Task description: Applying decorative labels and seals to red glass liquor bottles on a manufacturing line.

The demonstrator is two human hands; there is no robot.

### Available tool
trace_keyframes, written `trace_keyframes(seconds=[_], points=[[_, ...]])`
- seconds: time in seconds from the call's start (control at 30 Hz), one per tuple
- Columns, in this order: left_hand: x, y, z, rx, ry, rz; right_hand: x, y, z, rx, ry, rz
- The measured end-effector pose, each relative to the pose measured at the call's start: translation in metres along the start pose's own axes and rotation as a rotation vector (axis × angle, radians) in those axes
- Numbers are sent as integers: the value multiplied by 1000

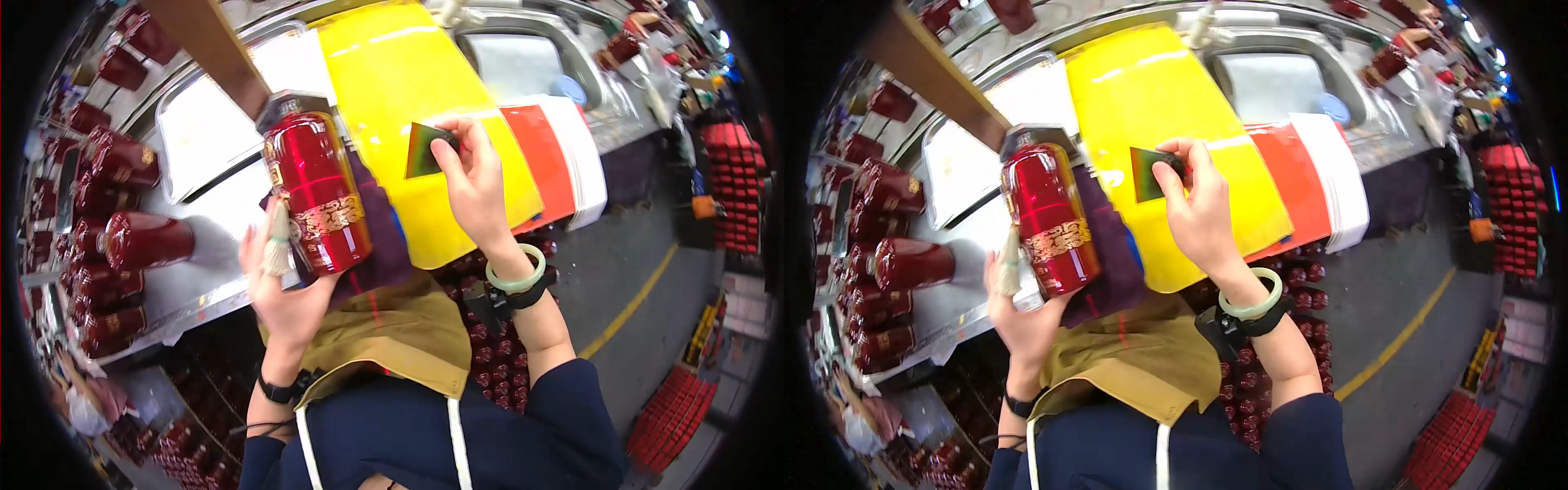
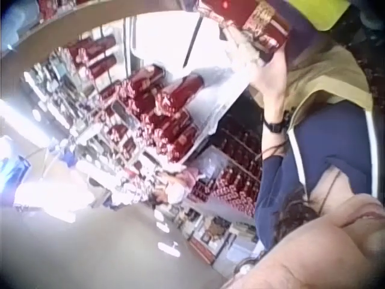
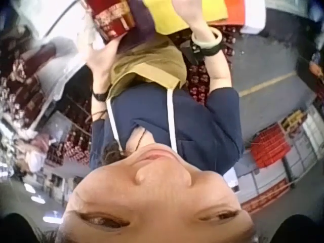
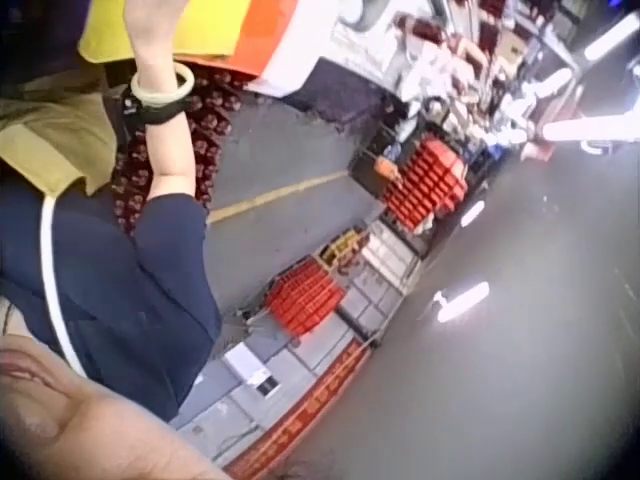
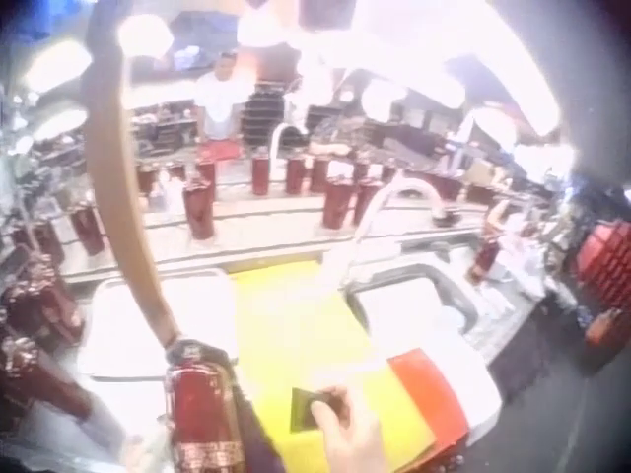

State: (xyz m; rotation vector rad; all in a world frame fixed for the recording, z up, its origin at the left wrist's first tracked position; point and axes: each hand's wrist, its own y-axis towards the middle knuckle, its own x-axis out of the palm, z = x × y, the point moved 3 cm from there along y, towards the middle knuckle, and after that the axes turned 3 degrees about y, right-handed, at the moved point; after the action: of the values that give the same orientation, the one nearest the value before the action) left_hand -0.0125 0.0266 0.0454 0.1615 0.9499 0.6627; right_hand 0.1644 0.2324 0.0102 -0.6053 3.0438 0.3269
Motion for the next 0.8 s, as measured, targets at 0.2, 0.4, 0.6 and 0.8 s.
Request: trace_keyframes(seconds=[0.2,0.4,0.6,0.8], points=[[10,0,5,32,15,37,-93,25,11,235,-78,55],[35,-16,1,-266,-666,-73,-233,70,32,358,-828,283],[44,-20,8,-228,-466,-102,-294,89,65,643,-1096,164],[41,-21,4,-193,-375,-140,-289,93,59,641,-1024,138]])
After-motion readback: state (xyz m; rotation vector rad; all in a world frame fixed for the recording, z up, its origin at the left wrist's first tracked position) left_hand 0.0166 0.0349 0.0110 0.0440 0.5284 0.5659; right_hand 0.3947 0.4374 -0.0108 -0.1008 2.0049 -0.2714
